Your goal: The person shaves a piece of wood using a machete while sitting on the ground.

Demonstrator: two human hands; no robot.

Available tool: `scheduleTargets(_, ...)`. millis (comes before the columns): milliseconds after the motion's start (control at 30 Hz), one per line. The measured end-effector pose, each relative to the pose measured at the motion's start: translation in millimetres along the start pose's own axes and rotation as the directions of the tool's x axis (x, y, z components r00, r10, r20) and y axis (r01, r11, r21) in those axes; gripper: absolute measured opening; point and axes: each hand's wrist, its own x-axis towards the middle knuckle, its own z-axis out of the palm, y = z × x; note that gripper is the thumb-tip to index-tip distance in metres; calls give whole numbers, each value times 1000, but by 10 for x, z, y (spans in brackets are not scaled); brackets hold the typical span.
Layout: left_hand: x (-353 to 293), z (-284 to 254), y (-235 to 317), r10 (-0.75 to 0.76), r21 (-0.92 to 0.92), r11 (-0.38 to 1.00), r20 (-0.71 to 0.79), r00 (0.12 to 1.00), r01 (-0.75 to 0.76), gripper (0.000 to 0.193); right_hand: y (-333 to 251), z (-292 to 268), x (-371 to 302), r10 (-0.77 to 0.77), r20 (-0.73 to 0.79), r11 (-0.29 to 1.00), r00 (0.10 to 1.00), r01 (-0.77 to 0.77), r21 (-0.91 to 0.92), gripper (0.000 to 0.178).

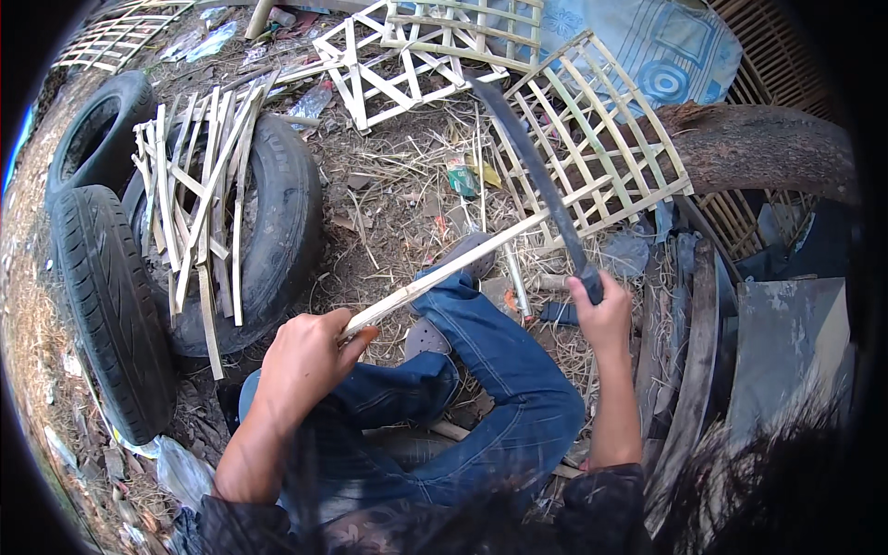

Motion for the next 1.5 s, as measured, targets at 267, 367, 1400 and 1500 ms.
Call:
scheduleTargets(267,36,-54,20,185,-694,677,484,855,246,44,1015,-421,-298,524,-150,798,839,-421,431,40)
scheduleTargets(367,7,70,215,339,-739,432,665,665,518,47,710,-272,-593,433,-102,777,895,-314,546,40)
scheduleTargets(1400,-717,811,-1,434,-439,53,819,375,897,43,-1,-116,-631,-318,201,935,926,272,225,51)
scheduleTargets(1500,-763,747,142,372,-471,138,840,395,871,45,-132,57,-663,-480,285,877,830,456,149,58)
